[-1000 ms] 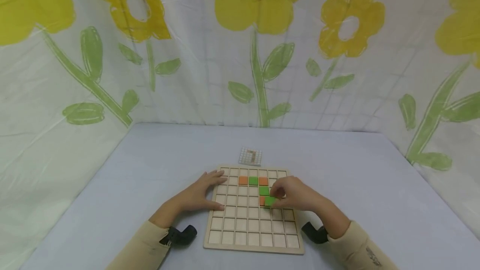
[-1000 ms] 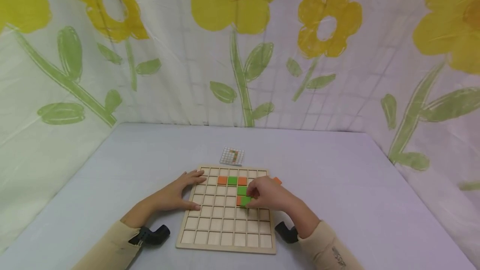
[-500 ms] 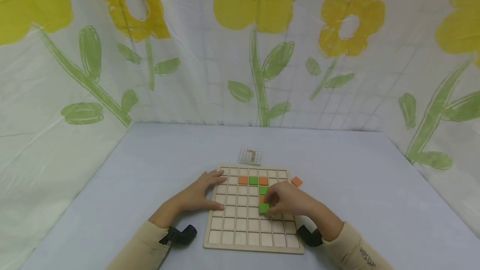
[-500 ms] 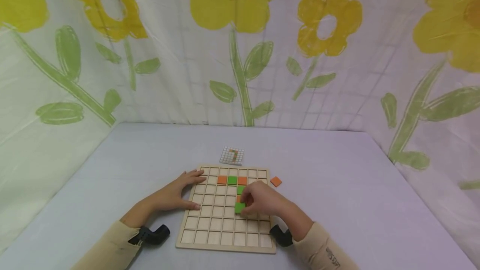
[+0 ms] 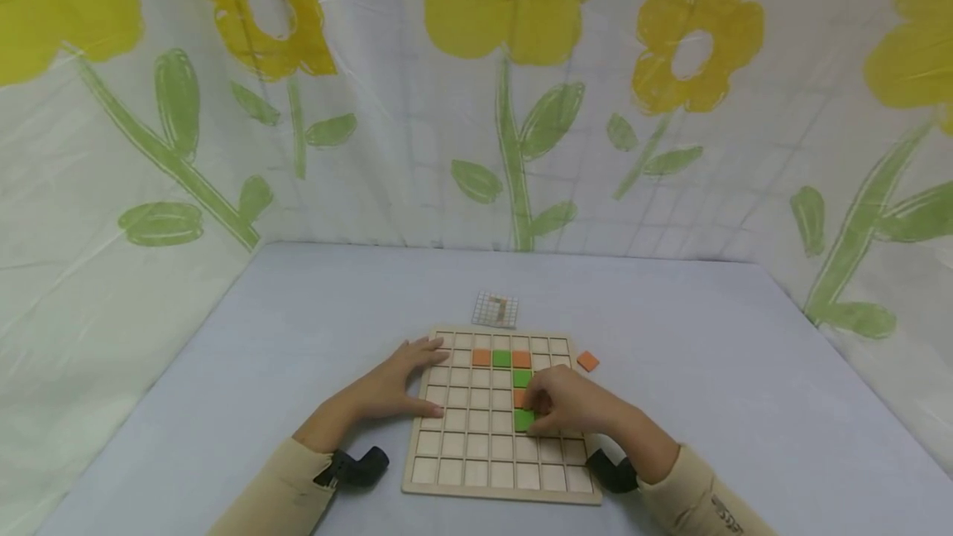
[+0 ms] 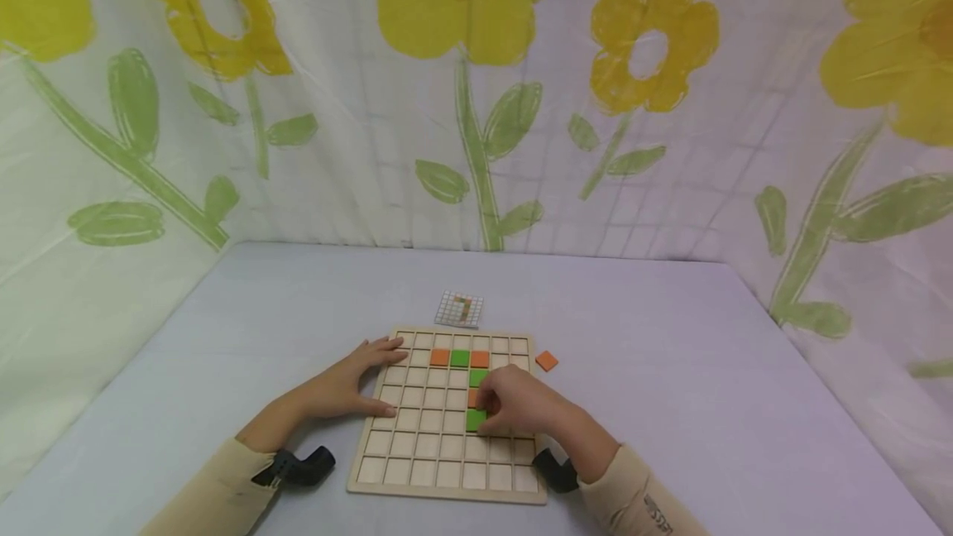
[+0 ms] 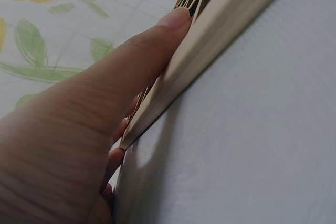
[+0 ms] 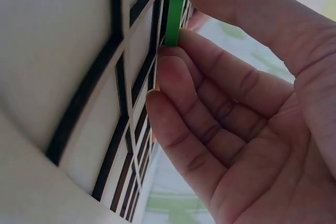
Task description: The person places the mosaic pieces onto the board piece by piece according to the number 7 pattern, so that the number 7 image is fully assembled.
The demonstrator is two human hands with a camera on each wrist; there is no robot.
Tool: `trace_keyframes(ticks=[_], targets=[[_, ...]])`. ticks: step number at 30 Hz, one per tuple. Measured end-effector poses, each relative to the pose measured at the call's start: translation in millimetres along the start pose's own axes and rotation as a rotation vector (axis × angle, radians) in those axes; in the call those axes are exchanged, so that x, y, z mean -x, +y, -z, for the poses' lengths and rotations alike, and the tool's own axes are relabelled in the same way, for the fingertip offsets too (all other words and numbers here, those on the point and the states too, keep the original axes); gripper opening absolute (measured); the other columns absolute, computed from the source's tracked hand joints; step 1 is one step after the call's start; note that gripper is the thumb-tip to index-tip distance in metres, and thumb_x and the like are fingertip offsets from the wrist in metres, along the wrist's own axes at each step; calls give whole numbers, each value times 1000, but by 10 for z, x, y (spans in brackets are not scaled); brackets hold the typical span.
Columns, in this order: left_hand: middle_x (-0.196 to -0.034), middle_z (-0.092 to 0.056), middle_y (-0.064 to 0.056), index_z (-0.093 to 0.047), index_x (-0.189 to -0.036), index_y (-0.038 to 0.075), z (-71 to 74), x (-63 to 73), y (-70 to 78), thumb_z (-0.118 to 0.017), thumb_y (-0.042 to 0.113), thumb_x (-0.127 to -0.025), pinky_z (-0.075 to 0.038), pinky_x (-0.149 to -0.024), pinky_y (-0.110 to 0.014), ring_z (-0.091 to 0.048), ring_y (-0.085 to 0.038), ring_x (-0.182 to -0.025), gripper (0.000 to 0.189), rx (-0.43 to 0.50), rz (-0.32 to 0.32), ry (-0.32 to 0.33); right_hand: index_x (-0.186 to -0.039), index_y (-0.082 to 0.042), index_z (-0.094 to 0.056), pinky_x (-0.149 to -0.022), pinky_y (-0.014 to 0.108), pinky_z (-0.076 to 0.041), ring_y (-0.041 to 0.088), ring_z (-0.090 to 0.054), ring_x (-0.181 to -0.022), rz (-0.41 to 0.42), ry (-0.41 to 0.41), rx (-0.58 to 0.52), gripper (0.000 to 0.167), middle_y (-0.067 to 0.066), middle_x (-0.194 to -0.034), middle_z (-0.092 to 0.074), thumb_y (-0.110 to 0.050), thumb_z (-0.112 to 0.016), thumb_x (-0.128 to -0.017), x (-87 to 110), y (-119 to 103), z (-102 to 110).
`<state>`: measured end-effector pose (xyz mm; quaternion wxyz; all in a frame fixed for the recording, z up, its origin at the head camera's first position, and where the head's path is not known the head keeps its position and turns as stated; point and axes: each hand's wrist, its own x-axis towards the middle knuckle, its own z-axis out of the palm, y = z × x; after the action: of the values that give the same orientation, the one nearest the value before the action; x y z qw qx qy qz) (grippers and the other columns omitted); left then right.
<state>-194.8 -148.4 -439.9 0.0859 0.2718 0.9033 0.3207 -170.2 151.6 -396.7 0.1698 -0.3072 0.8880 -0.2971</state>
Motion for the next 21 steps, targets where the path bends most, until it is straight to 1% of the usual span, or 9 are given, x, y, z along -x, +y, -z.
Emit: trace_keyframes(ticks=[10,15,21], targets=[[-153,-28,-7,-45,-138,13,-9,1,-12,-76,52,-67,-4,-119,-51,-15,-31,-144,86,-4,0,2,-88,-9,-67,-61,17,-50,4,-55,-71,11,-2,-22,21,-3,-82,-62,-15,-80,-72,-6,26,-9],[-154,-27,-6,-45,-138,14,-13,-1,-13,-75,54,-67,-5,-119,-51,-15,-31,-144,87,-9,12,2,-88,-9,-67,-61,17,-50,2,-55,-70,26,-2,-35,22,-3,-81,-63,-17,-80,-72,-2,40,-1],[-154,-27,-6,-45,-138,15,-24,-6,-20,-75,55,-66,-5,-119,-51,-15,-30,-145,87,-11,17,5,-88,-9,-68,-64,18,-52,2,-58,-72,45,21,-69,23,-1,-83,-66,-22,-79,-73,-1,120,43]])
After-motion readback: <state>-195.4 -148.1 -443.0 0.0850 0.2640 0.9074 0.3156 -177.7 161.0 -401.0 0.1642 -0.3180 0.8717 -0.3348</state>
